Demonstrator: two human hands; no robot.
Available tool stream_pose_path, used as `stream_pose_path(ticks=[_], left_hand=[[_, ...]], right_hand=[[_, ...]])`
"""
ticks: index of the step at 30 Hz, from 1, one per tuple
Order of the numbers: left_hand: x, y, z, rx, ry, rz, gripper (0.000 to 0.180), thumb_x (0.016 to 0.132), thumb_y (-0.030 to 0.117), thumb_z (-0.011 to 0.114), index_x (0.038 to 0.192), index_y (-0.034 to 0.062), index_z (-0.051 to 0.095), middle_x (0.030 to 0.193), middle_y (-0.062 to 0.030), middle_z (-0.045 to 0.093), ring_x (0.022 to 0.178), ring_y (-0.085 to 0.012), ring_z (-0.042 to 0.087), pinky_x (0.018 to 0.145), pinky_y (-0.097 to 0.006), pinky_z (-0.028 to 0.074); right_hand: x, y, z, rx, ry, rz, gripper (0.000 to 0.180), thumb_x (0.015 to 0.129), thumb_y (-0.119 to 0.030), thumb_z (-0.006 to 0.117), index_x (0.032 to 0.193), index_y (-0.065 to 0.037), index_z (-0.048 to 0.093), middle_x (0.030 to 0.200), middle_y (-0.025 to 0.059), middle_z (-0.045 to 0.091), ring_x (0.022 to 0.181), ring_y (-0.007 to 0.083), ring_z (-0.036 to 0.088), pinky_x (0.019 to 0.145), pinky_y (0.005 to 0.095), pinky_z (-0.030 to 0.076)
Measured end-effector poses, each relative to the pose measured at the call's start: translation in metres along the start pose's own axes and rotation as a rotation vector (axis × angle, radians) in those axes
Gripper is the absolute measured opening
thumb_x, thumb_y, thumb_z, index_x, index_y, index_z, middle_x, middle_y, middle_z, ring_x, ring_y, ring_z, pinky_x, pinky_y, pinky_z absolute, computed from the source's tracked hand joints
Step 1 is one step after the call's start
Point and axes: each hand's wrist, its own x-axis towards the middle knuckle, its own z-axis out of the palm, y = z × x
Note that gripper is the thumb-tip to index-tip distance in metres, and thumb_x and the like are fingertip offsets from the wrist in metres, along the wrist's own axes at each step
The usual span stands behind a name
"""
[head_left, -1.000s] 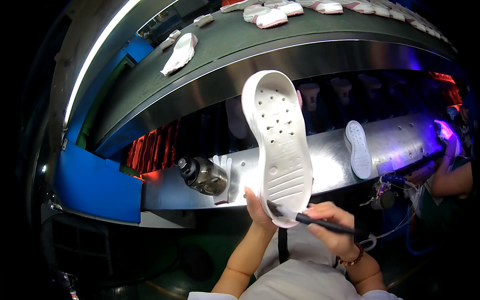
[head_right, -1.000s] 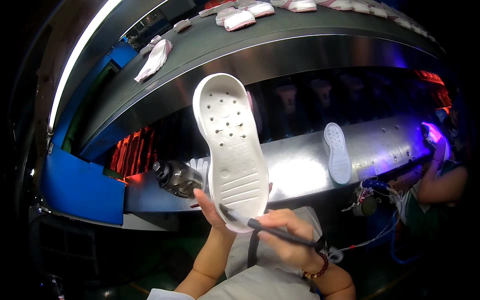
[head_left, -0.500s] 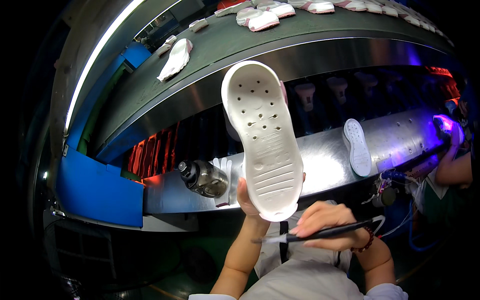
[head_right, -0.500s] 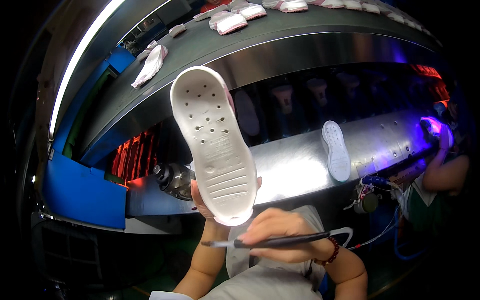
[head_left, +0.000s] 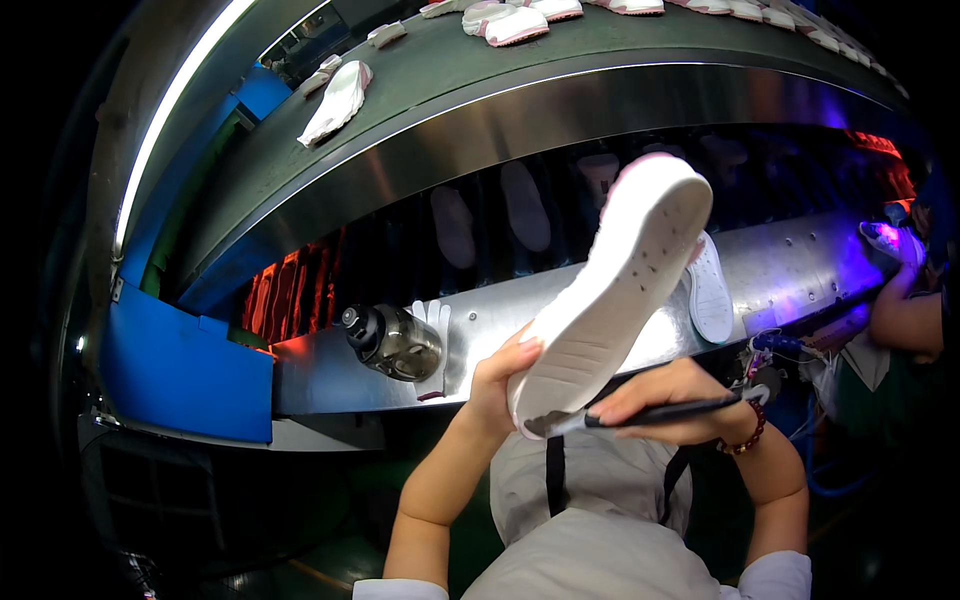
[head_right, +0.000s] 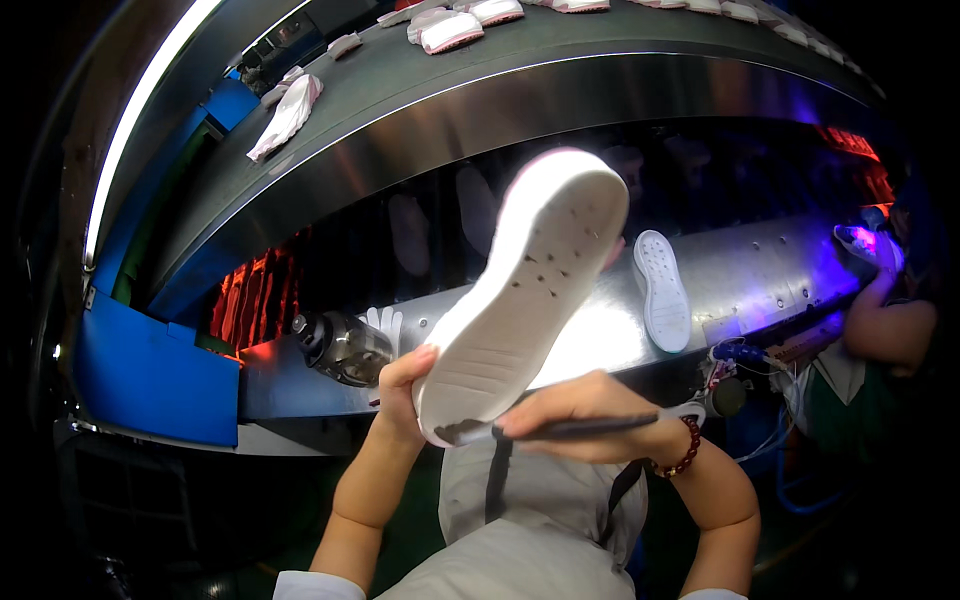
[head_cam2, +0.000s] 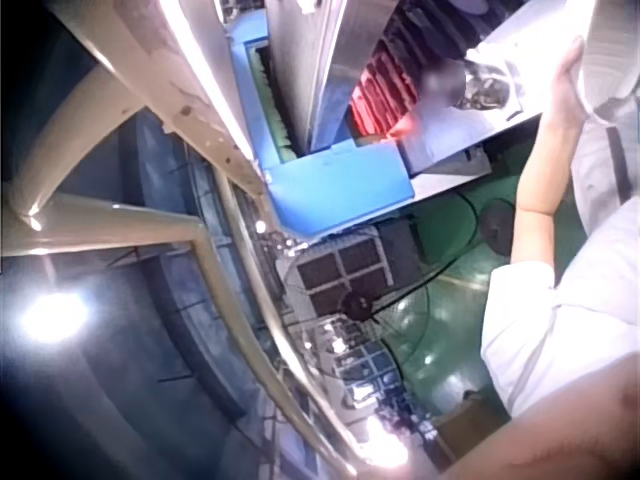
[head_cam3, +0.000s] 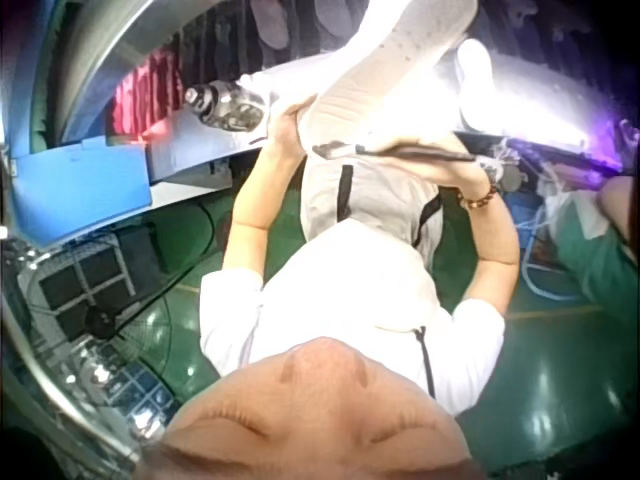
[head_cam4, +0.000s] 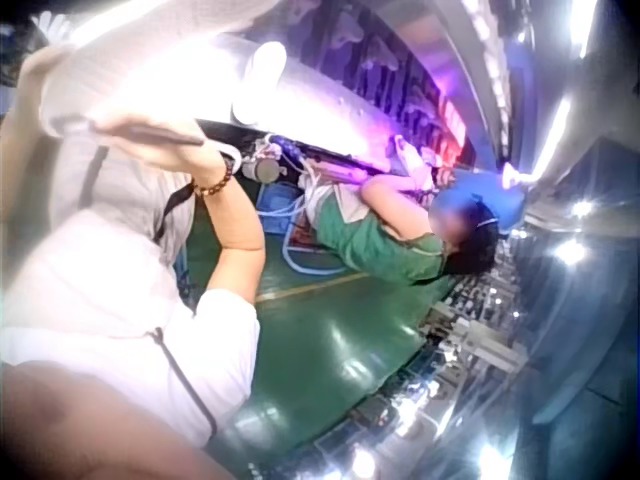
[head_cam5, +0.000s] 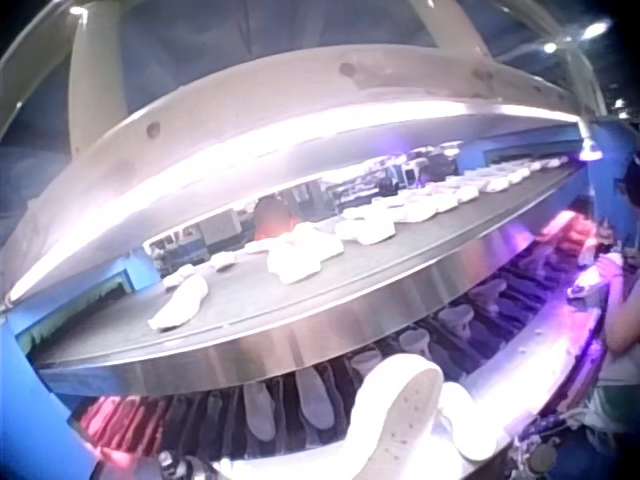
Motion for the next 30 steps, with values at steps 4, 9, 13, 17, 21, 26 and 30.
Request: stream_pose_path(ticks=[4,9,13,17,21,26,30], left_hand=[[-0.003,0.001,0.003,0.086,0.004,-0.175,0.059,0.076,0.026,0.049,0.124,-0.0033,0.031,0.108,-0.0165,0.049,0.094,-0.0192,0.053,0.079,-0.028,0.043],[-0.001,0.009,0.011,0.154,-0.002,-0.315,0.054,0.078,0.024,0.050,0.122,-0.0037,0.034,0.105,-0.0157,0.051,0.088,-0.0164,0.055,0.073,-0.026,0.045],[-0.007,0.008,0.007,0.194,0.031,-0.378,0.053,0.079,0.025,0.051,0.121,-0.0048,0.035,0.102,-0.0174,0.052,0.086,-0.0172,0.056,0.071,-0.025,0.047],[-0.004,0.011,0.006,0.166,0.023,-0.428,0.056,0.079,0.026,0.053,0.121,-0.0064,0.034,0.101,-0.0196,0.052,0.082,-0.0174,0.058,0.067,-0.025,0.049],[-0.005,0.013,0.007,0.298,0.047,-0.517,0.058,0.078,0.027,0.054,0.120,-0.0070,0.034,0.100,-0.0201,0.052,0.079,-0.0180,0.059,0.063,-0.024,0.051],[-0.010,0.013,0.004,0.249,0.132,-0.526,0.047,0.077,0.026,0.056,0.111,-0.0049,0.044,0.096,-0.0161,0.055,0.078,-0.0160,0.058,0.065,-0.023,0.047],[-0.012,0.013,0.000,0.279,0.174,-0.536,0.045,0.078,0.024,0.054,0.110,-0.0059,0.045,0.094,-0.0165,0.056,0.078,-0.0161,0.059,0.066,-0.024,0.048]], right_hand=[[-0.006,-0.017,-0.007,-0.090,-0.147,-0.020,0.018,0.069,-0.002,0.066,0.086,-0.002,0.062,0.090,0.0121,0.063,0.079,0.0216,0.063,0.070,0.0266,0.050],[-0.008,-0.015,-0.007,-0.234,-0.163,-0.099,0.017,0.072,-0.005,0.063,0.089,-0.005,0.062,0.093,0.0078,0.063,0.076,0.0188,0.063,0.062,0.0243,0.049],[-0.012,-0.025,-0.010,-0.570,-0.381,-0.074,0.019,0.071,-0.008,0.058,0.089,-0.012,0.060,0.095,-0.0018,0.063,0.066,0.0147,0.061,0.056,0.0231,0.048],[-0.015,-0.024,-0.014,-0.489,-0.218,-0.146,0.022,0.072,-0.005,0.053,0.091,-0.014,0.060,0.099,-0.0035,0.061,0.065,0.0144,0.060,0.051,0.0226,0.047],[-0.017,-0.018,-0.015,-0.608,-0.330,-0.143,0.022,0.072,-0.007,0.053,0.092,-0.014,0.060,0.098,-0.0037,0.061,0.065,0.0160,0.061,0.051,0.0231,0.046],[-0.020,-0.028,-0.033,-0.567,-0.289,-0.097,0.019,0.075,-0.010,0.057,0.092,-0.015,0.062,0.099,-0.0034,0.062,0.076,0.0100,0.061,0.052,0.0233,0.043],[-0.028,-0.021,-0.035,-0.610,-0.343,-0.022,0.016,0.073,-0.010,0.060,0.089,-0.012,0.062,0.097,-0.0025,0.062,0.074,0.0106,0.061,0.050,0.0207,0.039]])
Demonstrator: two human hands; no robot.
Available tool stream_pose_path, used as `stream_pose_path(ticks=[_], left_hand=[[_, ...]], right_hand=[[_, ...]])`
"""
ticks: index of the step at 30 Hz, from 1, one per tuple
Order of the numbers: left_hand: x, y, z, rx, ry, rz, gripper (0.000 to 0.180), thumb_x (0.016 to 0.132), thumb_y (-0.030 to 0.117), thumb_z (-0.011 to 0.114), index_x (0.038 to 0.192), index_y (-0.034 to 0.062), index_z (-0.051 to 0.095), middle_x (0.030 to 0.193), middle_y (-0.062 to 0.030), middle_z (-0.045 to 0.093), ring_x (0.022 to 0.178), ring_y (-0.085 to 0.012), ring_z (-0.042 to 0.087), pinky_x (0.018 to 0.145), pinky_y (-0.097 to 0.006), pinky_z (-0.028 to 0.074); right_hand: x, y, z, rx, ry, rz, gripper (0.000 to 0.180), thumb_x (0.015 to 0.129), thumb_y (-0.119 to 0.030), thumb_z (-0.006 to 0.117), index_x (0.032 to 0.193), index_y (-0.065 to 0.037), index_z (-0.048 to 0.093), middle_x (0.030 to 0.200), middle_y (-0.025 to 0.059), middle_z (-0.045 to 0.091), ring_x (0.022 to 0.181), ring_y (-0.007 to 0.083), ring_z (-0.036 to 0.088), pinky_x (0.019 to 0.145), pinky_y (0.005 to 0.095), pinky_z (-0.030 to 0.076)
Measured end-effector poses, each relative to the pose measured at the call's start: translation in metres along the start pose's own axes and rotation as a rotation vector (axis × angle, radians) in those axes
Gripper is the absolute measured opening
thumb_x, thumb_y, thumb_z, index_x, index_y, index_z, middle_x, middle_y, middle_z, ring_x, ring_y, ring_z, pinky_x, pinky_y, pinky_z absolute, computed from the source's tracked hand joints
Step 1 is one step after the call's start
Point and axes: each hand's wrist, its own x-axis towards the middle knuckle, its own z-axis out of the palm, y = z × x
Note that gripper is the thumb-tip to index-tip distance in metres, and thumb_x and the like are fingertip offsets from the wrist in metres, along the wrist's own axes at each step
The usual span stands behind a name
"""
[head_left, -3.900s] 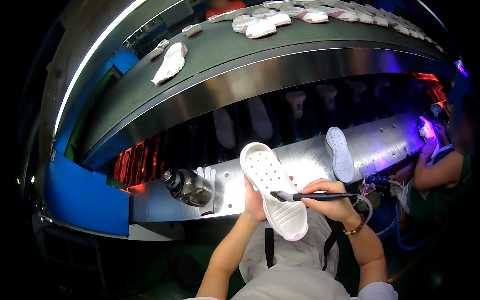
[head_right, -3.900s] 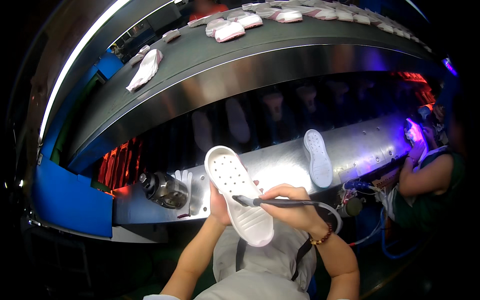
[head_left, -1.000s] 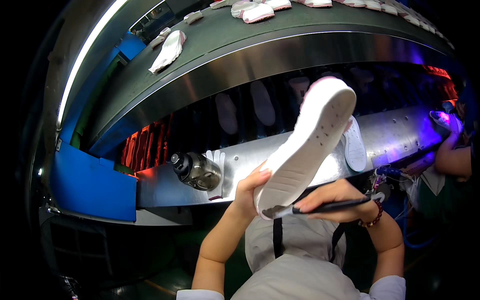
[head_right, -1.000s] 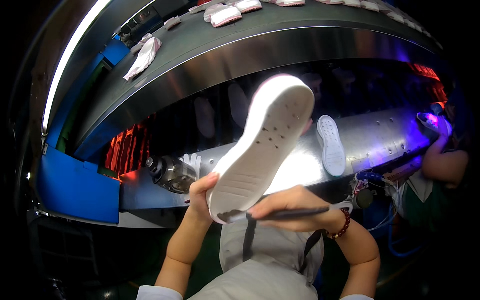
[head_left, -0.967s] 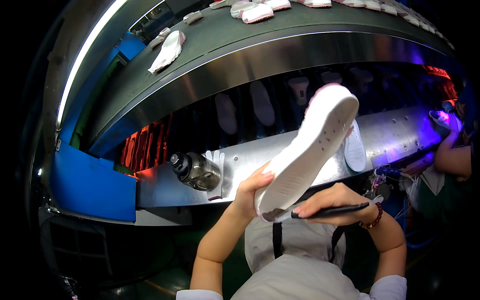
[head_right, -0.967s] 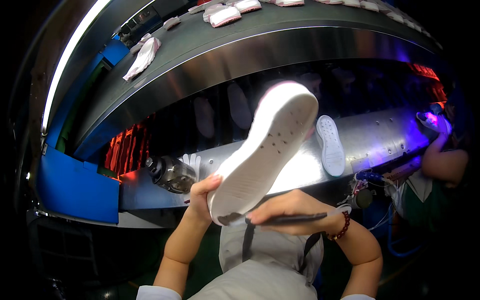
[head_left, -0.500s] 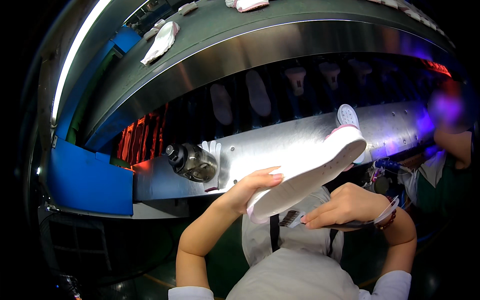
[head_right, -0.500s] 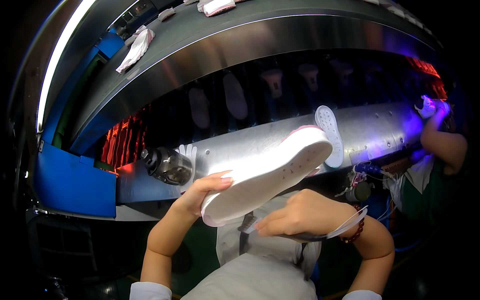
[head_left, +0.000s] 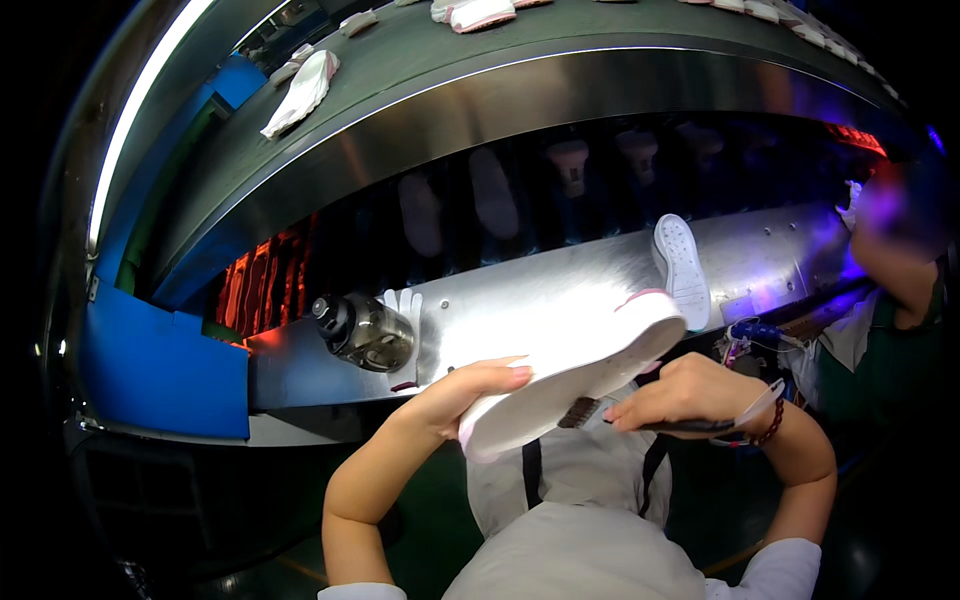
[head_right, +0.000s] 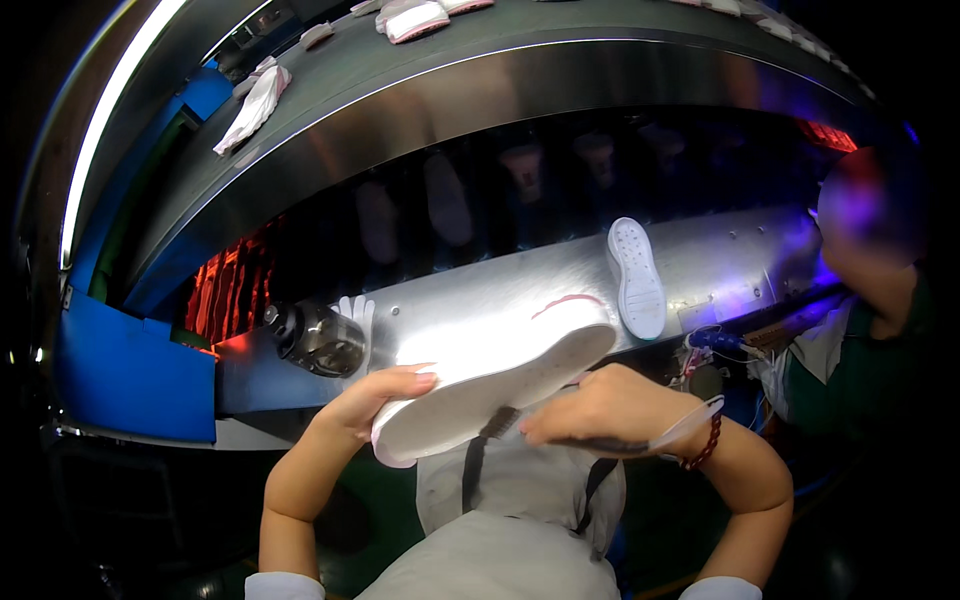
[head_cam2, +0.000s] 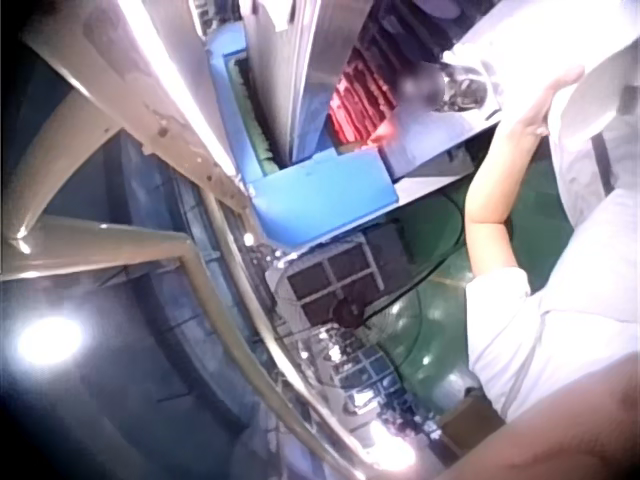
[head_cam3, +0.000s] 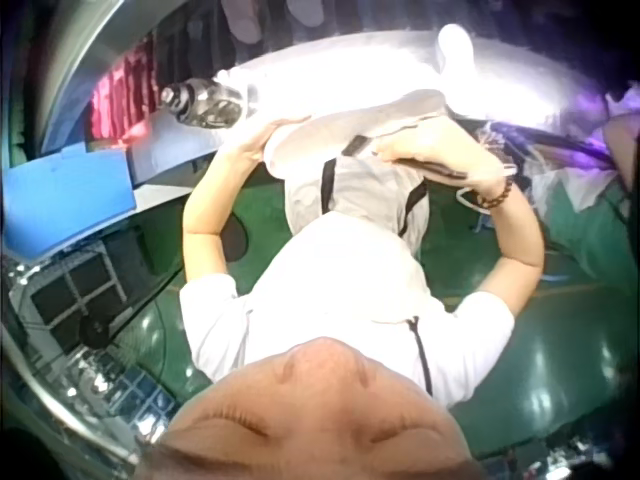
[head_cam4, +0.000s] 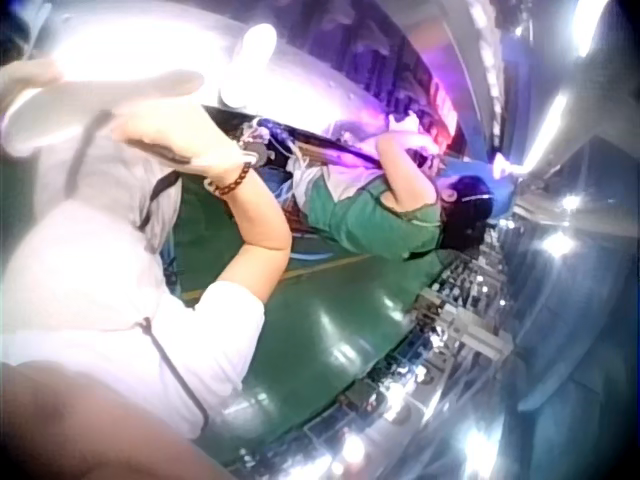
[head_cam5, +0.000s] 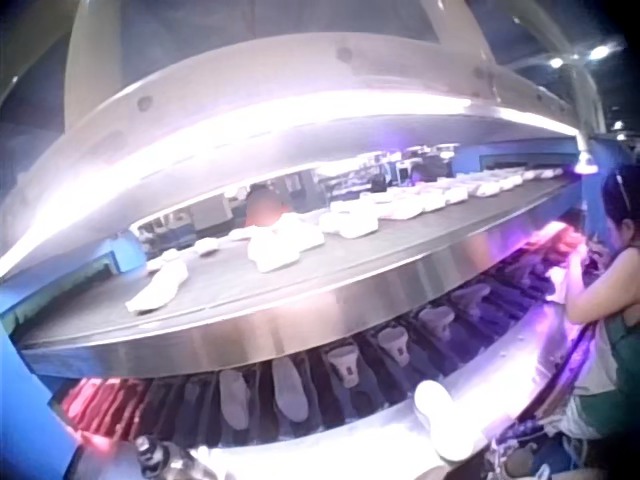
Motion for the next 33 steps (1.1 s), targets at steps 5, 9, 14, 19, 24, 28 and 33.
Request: stream_pose_path(ticks=[5,9,14,19,24,28,33], left_hand=[[-0.004,-0.004,-0.012,-0.146,-0.033,0.047,0.047,0.079,0.025,0.055,0.111,-0.0078,0.043,0.095,-0.0178,0.055,0.077,-0.0158,0.060,0.064,-0.025,0.050],[-0.005,-0.001,-0.008,-0.024,0.051,0.019,0.050,0.078,0.025,0.056,0.114,-0.0070,0.041,0.097,-0.0175,0.055,0.080,-0.0162,0.059,0.064,-0.024,0.049],[-0.006,-0.005,-0.015,-0.078,0.076,0.080,0.053,0.077,0.025,0.056,0.117,-0.0064,0.040,0.101,-0.0171,0.054,0.083,-0.0172,0.058,0.069,-0.025,0.048],[-0.005,-0.006,-0.021,-0.037,0.032,0.117,0.052,0.078,0.024,0.055,0.117,-0.0061,0.040,0.104,-0.0168,0.053,0.084,-0.0177,0.057,0.071,-0.025,0.047],[0.013,-0.019,-0.027,-0.189,-0.122,0.215,0.049,0.081,0.025,0.049,0.118,-0.0062,0.039,0.107,-0.0192,0.052,0.088,-0.0202,0.057,0.076,-0.028,0.047],[0.042,-0.034,-0.009,-0.525,-0.187,0.144,0.047,0.085,0.028,0.039,0.117,-0.0065,0.040,0.109,-0.0203,0.052,0.093,-0.0265,0.057,0.082,-0.035,0.046],[0.052,-0.048,-0.019,-0.716,-0.336,0.176,0.041,0.085,0.024,0.040,0.111,-0.0061,0.045,0.104,-0.0187,0.055,0.091,-0.0255,0.058,0.080,-0.035,0.048]], right_hand=[[-0.007,0.000,-0.009,0.102,0.110,0.034,0.016,0.074,-0.010,0.061,0.089,-0.010,0.062,0.095,-0.0003,0.063,0.073,0.0124,0.062,0.050,0.0210,0.040],[-0.008,0.012,-0.005,0.134,0.100,0.085,0.013,0.076,-0.011,0.057,0.087,-0.007,0.060,0.092,0.0063,0.063,0.077,0.0215,0.061,0.065,0.0269,0.049],[-0.012,0.015,-0.009,0.197,0.229,0.070,0.013,0.075,-0.009,0.060,0.087,-0.006,0.060,0.092,0.0076,0.063,0.083,0.0200,0.061,0.071,0.0274,0.049],[-0.028,0.027,-0.001,0.211,0.218,0.206,0.018,0.069,-0.003,0.065,0.086,-0.003,0.061,0.091,0.0098,0.063,0.085,0.0214,0.061,0.072,0.0269,0.049],[-0.017,0.018,0.006,0.516,0.353,0.180,0.023,0.067,-0.002,0.068,0.089,0.000,0.062,0.090,0.0137,0.063,0.084,0.0205,0.062,0.072,0.0267,0.050],[0.004,0.016,0.024,0.852,0.423,0.496,0.023,0.073,-0.008,0.065,0.094,-0.003,0.062,0.081,0.0081,0.063,0.062,0.0078,0.056,0.053,0.0178,0.046],[-0.011,0.065,0.027,0.613,1.042,0.681,0.015,0.073,-0.002,0.060,0.088,0.001,0.062,0.076,0.0071,0.062,0.051,0.0045,0.051,0.045,0.0155,0.041]])
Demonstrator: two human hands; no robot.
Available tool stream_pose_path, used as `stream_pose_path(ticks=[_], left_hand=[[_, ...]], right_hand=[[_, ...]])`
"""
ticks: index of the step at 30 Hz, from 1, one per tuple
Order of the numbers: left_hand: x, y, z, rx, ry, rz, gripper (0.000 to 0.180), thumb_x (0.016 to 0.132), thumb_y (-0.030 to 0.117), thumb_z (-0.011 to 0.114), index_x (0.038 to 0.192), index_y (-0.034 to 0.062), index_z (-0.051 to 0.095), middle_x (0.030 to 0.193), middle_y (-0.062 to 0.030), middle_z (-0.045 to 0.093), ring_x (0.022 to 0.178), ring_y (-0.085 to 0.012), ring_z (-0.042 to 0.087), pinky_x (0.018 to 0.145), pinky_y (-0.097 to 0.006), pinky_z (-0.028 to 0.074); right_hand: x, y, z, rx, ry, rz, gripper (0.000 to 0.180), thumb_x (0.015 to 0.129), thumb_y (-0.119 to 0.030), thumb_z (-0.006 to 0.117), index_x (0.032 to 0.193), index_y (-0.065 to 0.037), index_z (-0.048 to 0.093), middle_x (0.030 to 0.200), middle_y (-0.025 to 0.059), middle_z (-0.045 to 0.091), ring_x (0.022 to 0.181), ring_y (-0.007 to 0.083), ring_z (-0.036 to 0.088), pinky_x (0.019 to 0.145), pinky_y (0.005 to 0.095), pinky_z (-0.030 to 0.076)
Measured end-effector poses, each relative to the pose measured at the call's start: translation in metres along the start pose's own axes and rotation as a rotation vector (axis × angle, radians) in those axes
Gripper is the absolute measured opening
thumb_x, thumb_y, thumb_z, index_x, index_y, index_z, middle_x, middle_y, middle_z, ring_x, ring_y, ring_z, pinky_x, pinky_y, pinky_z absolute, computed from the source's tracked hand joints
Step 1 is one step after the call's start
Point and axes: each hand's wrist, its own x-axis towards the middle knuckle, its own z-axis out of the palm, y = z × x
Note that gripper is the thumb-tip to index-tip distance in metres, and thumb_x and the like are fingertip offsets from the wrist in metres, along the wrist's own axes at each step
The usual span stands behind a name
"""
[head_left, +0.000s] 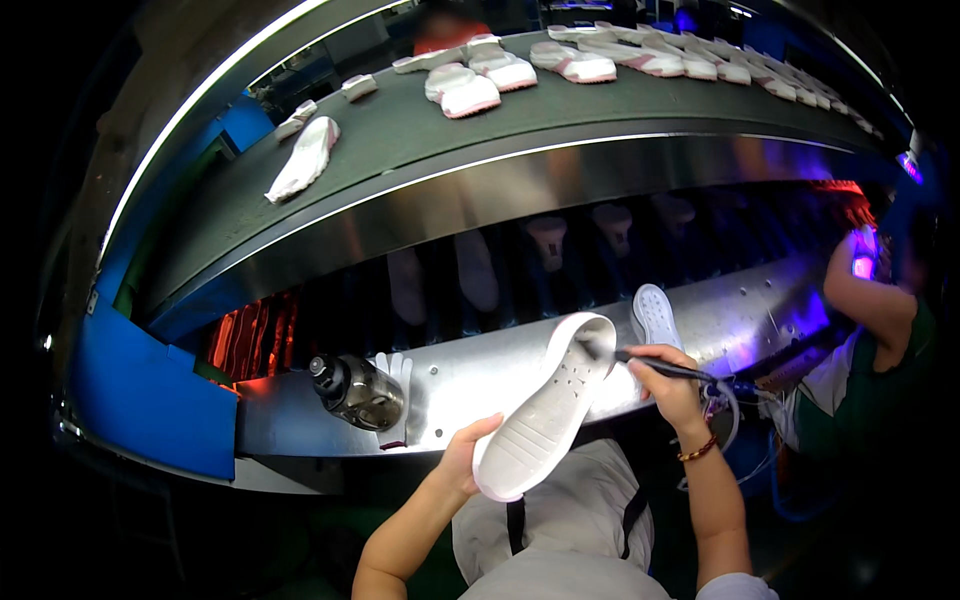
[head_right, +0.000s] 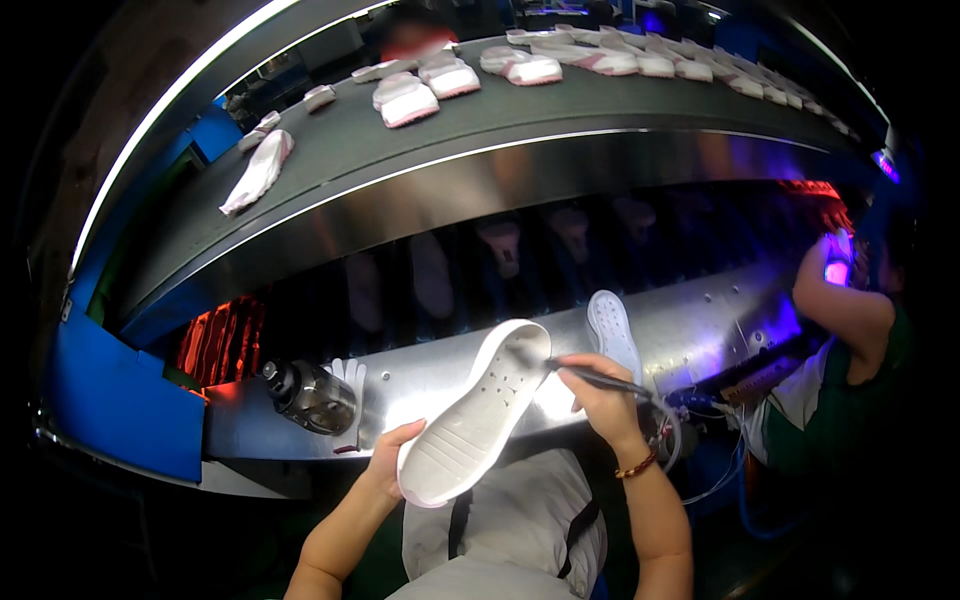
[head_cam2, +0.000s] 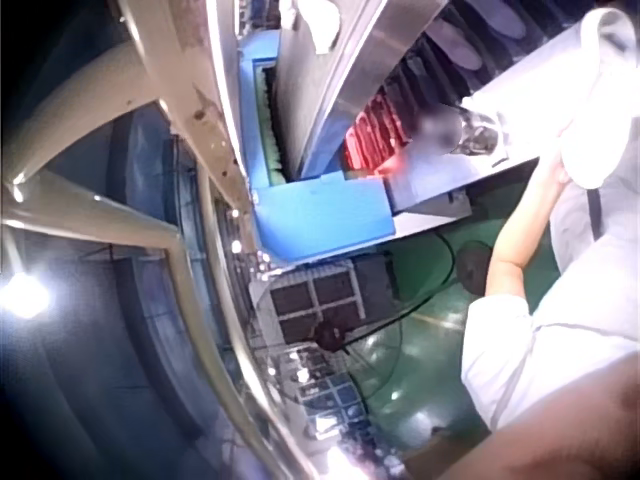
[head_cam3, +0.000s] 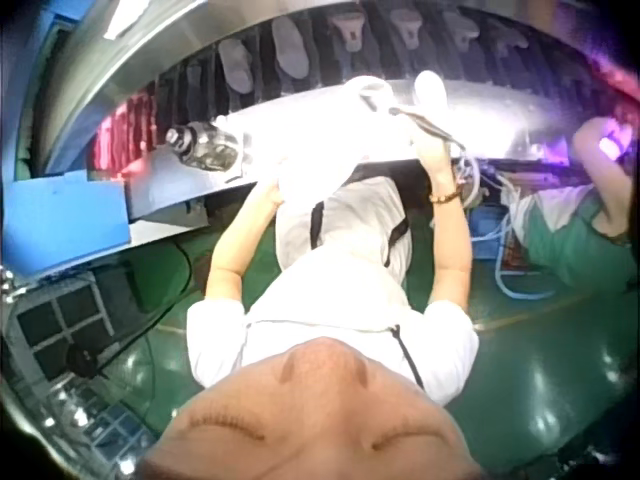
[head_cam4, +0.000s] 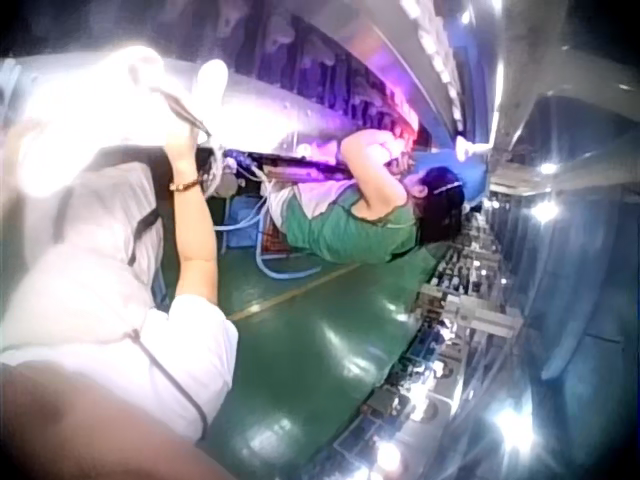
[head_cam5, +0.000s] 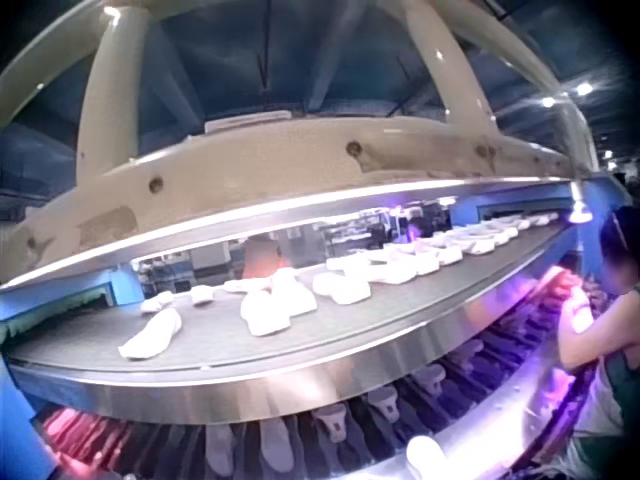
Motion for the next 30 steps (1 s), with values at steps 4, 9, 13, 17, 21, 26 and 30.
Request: stream_pose_path(ticks=[4,9,13,17,21,26,30], left_hand=[[0.017,0.002,-0.002,0.007,0.027,0.050,0.040,0.084,0.022,0.041,0.113,-0.0053,0.043,0.106,-0.0185,0.054,0.092,-0.0251,0.058,0.079,-0.035,0.049],[0.012,0.035,0.036,0.267,0.017,0.334,0.047,0.084,0.028,0.039,0.120,-0.0031,0.038,0.111,-0.0188,0.051,0.097,-0.0268,0.055,0.083,-0.036,0.047],[0.029,0.085,0.115,0.607,-0.085,0.812,0.059,0.085,0.041,0.025,0.123,-0.0028,0.034,0.111,-0.0236,0.049,0.093,-0.0369,0.055,0.076,-0.049,0.048],[0.069,0.171,0.156,0.281,-0.360,0.965,0.067,0.085,0.052,0.013,0.130,0.0030,0.022,0.132,-0.0194,0.027,0.119,-0.0398,0.029,0.094,-0.058,0.025],[0.113,0.207,0.183,-0.211,0.021,1.079,0.085,0.079,0.062,0.027,0.133,-0.0009,0.006,0.138,-0.0154,0.012,0.128,-0.0285,0.015,0.103,-0.044,0.015],[0.185,0.220,0.192,1.180,0.749,1.233,0.077,0.071,0.056,0.051,0.126,0.0048,0.031,0.135,-0.0182,0.018,0.123,-0.0346,0.023,0.098,-0.043,0.022],[0.200,0.243,0.198,2.056,1.246,0.835,0.054,0.073,0.035,0.057,0.120,0.0107,0.040,0.127,-0.0165,0.034,0.114,-0.0386,0.037,0.093,-0.048,0.028]], right_hand=[[-0.024,0.014,0.035,-0.230,0.169,-0.270,0.016,0.072,-0.002,0.061,0.087,0.001,0.060,0.072,0.0039,0.060,0.057,0.0097,0.054,0.052,0.0215,0.043],[-0.057,-0.015,0.016,0.288,-0.298,-0.043,0.016,0.067,0.007,0.060,0.083,0.006,0.060,0.081,0.0176,0.062,0.047,0.0089,0.053,0.041,0.0177,0.042],[-0.051,0.005,-0.010,0.485,0.002,-0.004,0.015,0.071,0.006,0.056,0.087,0.007,0.056,0.086,0.0217,0.060,0.044,0.0092,0.049,0.041,0.0175,0.042],[-0.050,0.011,-0.014,0.576,0.059,0.067,0.016,0.072,0.006,0.056,0.088,0.008,0.057,0.085,0.0190,0.061,0.045,0.0086,0.049,0.042,0.0169,0.041],[-0.053,0.017,-0.016,0.610,0.112,0.133,0.016,0.073,0.006,0.055,0.089,0.009,0.056,0.084,0.0183,0.061,0.046,0.0091,0.050,0.042,0.0171,0.041],[-0.060,0.034,-0.031,0.586,0.240,0.176,0.013,0.074,0.003,0.057,0.087,0.005,0.056,0.087,0.0186,0.061,0.046,0.0098,0.049,0.043,0.0182,0.042],[-0.062,0.047,-0.035,0.581,0.322,0.163,0.014,0.074,0.001,0.059,0.087,0.004,0.055,0.085,0.0166,0.061,0.046,0.0104,0.049,0.044,0.0194,0.042]])
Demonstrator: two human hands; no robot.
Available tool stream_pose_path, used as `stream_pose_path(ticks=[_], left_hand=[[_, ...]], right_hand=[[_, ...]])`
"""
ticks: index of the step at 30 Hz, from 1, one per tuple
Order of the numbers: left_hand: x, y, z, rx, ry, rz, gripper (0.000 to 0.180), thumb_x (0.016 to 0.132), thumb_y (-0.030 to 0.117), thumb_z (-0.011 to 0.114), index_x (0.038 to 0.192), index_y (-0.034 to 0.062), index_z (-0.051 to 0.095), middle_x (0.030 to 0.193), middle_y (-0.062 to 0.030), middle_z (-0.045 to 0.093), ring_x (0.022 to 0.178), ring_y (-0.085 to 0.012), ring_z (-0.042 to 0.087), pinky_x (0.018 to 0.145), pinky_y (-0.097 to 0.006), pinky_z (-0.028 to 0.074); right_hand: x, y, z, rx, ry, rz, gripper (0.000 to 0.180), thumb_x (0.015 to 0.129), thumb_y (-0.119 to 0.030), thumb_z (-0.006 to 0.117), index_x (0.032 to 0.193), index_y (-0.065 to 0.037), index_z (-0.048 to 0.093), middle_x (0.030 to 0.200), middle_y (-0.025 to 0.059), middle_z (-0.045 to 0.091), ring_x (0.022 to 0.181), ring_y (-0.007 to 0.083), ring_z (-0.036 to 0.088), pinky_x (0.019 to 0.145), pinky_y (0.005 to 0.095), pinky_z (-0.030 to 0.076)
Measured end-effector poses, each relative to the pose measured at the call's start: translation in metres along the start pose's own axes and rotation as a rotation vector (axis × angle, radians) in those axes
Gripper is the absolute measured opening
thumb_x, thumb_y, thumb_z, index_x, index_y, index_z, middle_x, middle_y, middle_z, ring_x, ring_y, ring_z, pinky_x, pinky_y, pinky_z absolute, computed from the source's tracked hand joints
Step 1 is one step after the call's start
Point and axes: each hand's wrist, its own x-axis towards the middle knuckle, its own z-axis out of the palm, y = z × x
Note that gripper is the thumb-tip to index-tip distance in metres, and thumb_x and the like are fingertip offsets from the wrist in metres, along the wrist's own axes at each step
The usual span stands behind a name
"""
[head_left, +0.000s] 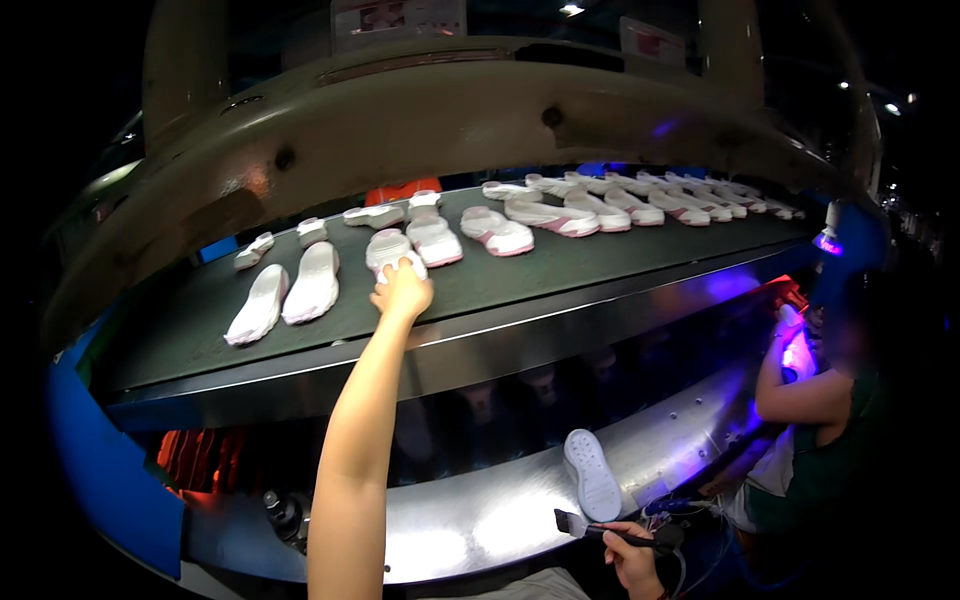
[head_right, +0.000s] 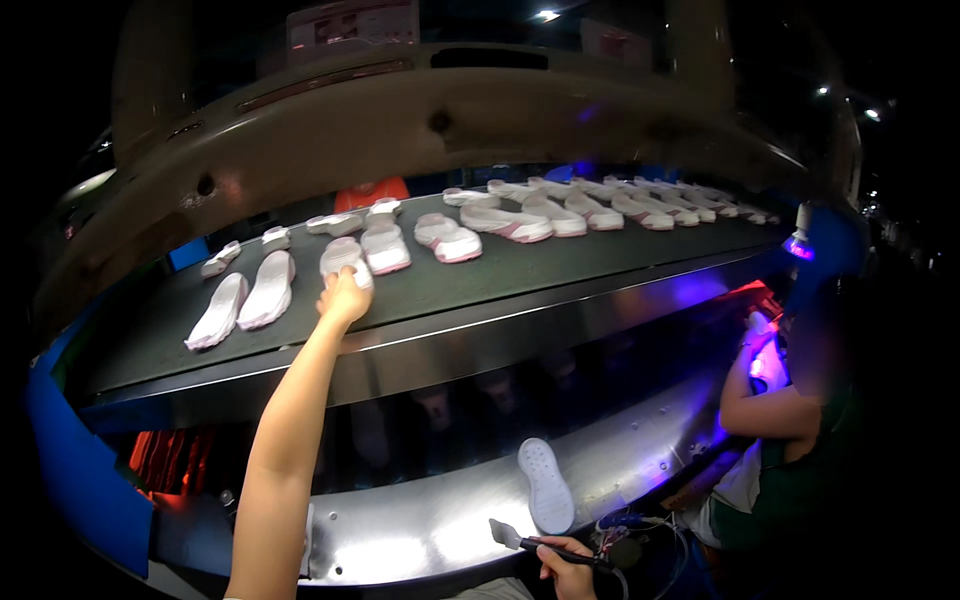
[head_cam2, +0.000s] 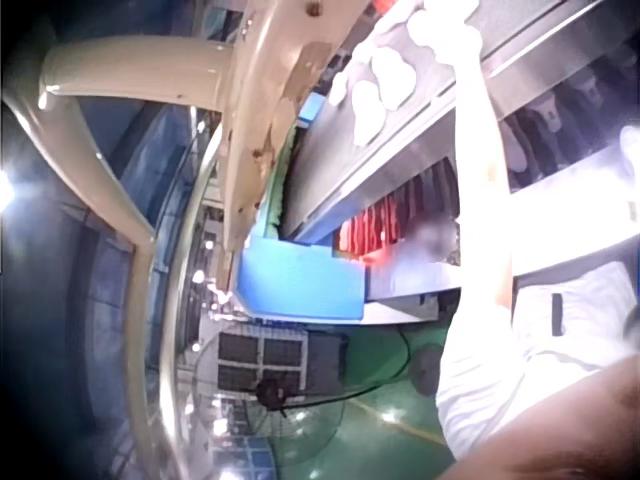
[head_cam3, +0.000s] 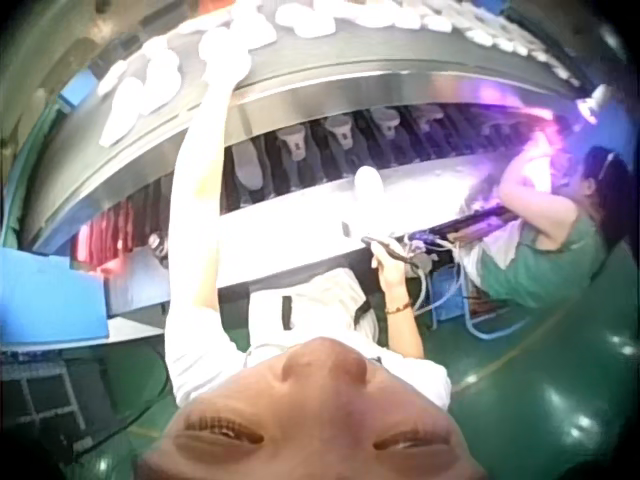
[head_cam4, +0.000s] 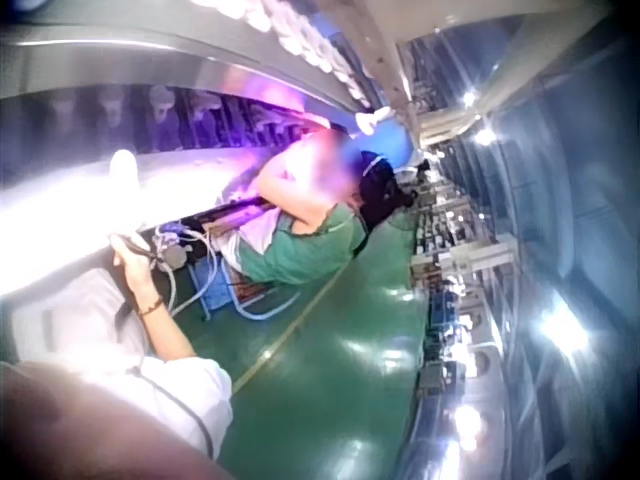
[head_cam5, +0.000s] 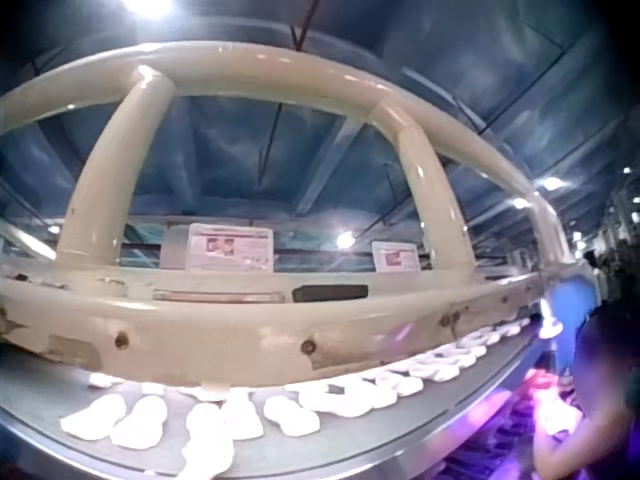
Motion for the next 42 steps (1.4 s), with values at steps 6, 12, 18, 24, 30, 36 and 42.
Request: stream_pose_path(ticks=[6,12,18,24,30,36,42], left_hand=[[0.032,-0.008,0.017,0.031,0.098,0.010,0.046,0.076,0.031,0.057,0.113,0.0068,0.046,0.117,-0.0145,0.044,0.106,-0.0356,0.045,0.089,-0.048,0.034],[0.042,-0.022,0.027,-0.044,0.238,0.139,0.038,0.076,0.032,0.058,0.100,0.0039,0.053,0.102,-0.0165,0.055,0.095,-0.0371,0.051,0.082,-0.042,0.040],[0.037,-0.021,0.022,-0.191,0.218,0.272,0.026,0.077,0.030,0.056,0.084,0.0057,0.060,0.081,-0.0201,0.060,0.085,-0.0355,0.056,0.073,-0.041,0.042],[0.033,-0.019,0.021,-0.287,0.184,0.493,0.024,0.075,0.029,0.059,0.075,0.0054,0.060,0.078,-0.0177,0.061,0.080,-0.0334,0.057,0.070,-0.039,0.043],[0.023,-0.019,0.016,-0.381,0.048,0.546,0.024,0.074,0.028,0.059,0.073,0.0037,0.058,0.071,-0.0156,0.059,0.070,-0.0283,0.058,0.063,-0.036,0.043],[0.005,-0.006,0.020,-0.279,0.154,0.506,0.028,0.074,0.029,0.057,0.085,0.0038,0.058,0.085,-0.0122,0.060,0.090,-0.0294,0.055,0.076,-0.038,0.042],[-0.093,-0.031,-0.009,-1.096,0.416,0.452,0.026,0.086,0.017,0.046,0.103,-0.0020,0.051,0.105,-0.0099,0.050,0.098,-0.0179,0.047,0.086,-0.028,0.035]], right_hand=[[-0.012,0.025,-0.009,-0.055,0.081,0.062,0.006,0.077,0.000,0.057,0.083,0.000,0.057,0.066,0.0029,0.054,0.046,0.0076,0.046,0.041,0.0172,0.036],[0.002,0.055,-0.008,-0.012,0.116,0.162,0.007,0.076,-0.001,0.058,0.082,0.000,0.058,0.065,0.0028,0.055,0.047,0.0075,0.048,0.041,0.0168,0.037],[0.005,0.064,-0.004,0.010,0.085,0.212,0.007,0.075,0.000,0.059,0.082,0.001,0.059,0.065,0.0037,0.057,0.047,0.0075,0.048,0.040,0.0172,0.038],[-0.001,0.053,-0.001,0.009,0.071,0.173,0.009,0.075,0.000,0.058,0.084,0.001,0.058,0.068,0.0050,0.058,0.048,0.0082,0.049,0.041,0.0175,0.038],[0.005,0.023,0.010,0.032,0.029,0.161,0.014,0.076,-0.001,0.058,0.089,0.003,0.056,0.075,0.0092,0.059,0.051,0.0101,0.050,0.045,0.0190,0.040],[0.008,0.015,0.007,-0.061,-0.044,0.096,0.022,0.076,-0.005,0.061,0.096,0.002,0.058,0.079,0.0052,0.059,0.067,0.0070,0.053,0.060,0.0163,0.042],[0.005,0.009,0.002,-0.091,-0.088,0.015,0.023,0.075,-0.002,0.061,0.098,0.001,0.057,0.097,0.0094,0.060,0.077,0.0080,0.054,0.068,0.0188,0.044]])
